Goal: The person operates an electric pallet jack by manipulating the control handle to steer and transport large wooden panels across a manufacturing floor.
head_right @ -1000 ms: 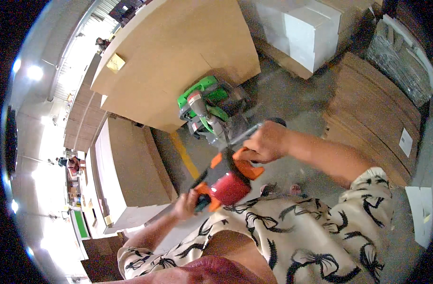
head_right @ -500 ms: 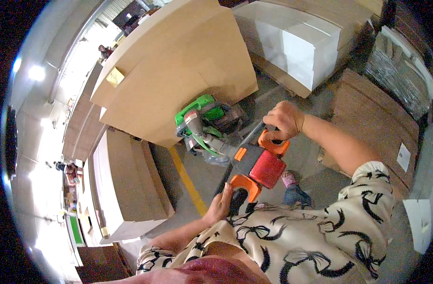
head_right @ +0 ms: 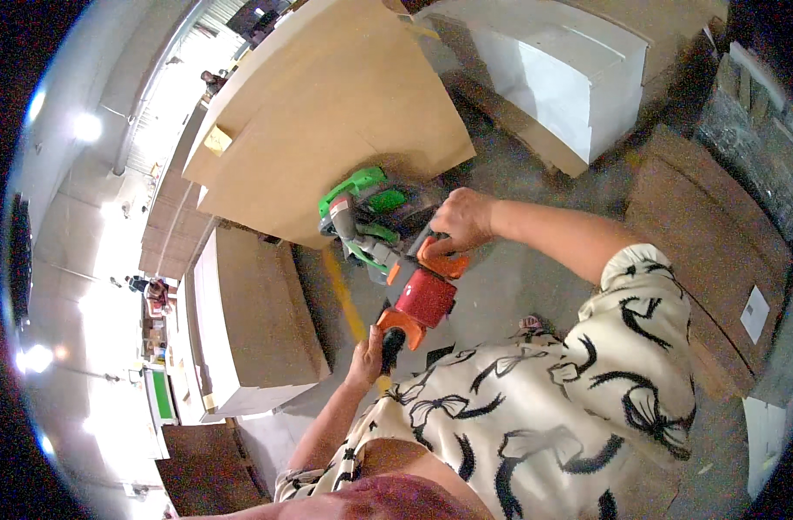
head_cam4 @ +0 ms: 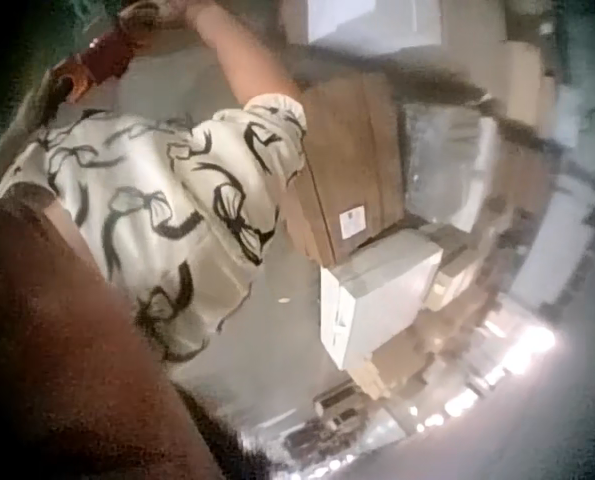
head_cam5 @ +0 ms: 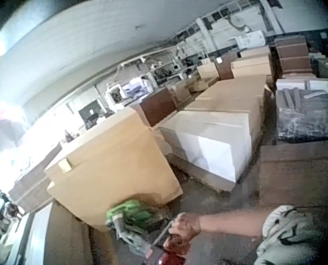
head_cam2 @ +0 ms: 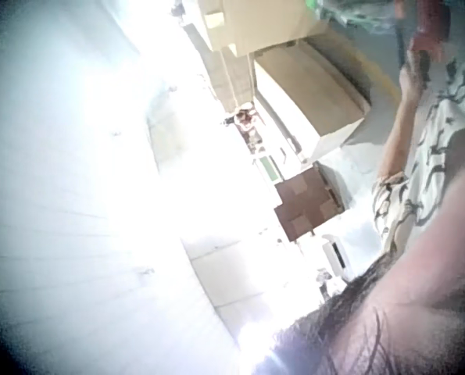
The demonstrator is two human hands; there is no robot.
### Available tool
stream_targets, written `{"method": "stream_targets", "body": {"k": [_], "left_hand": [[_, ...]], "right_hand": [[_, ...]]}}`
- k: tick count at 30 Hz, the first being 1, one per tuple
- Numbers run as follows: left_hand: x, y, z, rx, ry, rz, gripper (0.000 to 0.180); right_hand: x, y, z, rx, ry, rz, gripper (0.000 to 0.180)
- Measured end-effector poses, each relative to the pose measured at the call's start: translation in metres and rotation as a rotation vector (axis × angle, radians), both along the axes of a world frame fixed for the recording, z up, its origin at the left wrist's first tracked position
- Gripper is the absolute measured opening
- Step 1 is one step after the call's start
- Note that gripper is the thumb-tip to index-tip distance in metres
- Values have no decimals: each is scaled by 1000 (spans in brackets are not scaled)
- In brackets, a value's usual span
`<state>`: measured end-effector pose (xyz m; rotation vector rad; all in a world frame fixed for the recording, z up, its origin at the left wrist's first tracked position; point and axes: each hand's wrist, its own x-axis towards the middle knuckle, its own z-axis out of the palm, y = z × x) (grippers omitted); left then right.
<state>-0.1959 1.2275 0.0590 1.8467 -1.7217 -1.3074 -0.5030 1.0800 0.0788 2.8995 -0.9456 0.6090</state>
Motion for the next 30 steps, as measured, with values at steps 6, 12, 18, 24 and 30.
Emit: {"method": "stream_targets", "body": {"k": [6, 12, 18, 24, 30], "left_hand": [[6, -13, -35, -74, -255, -44, 63], [43, -17, -62, -169, -430, -61, 63], [80, -33, -84, -118, -471, -117, 76], [94, -42, -64, -266, -450, -192, 77], [104, -78, -34, -267, -364, -239, 75]], "right_hand": [[7, -17, -45, 76, 111, 40, 64], [61, -20, -78, 271, 195, 22, 77], [97, -23, -82, 295, 338, -33, 60], [116, -52, -54, 657, 551, -39, 51], [119, -89, -43, 588, 657, -172, 50]]}}
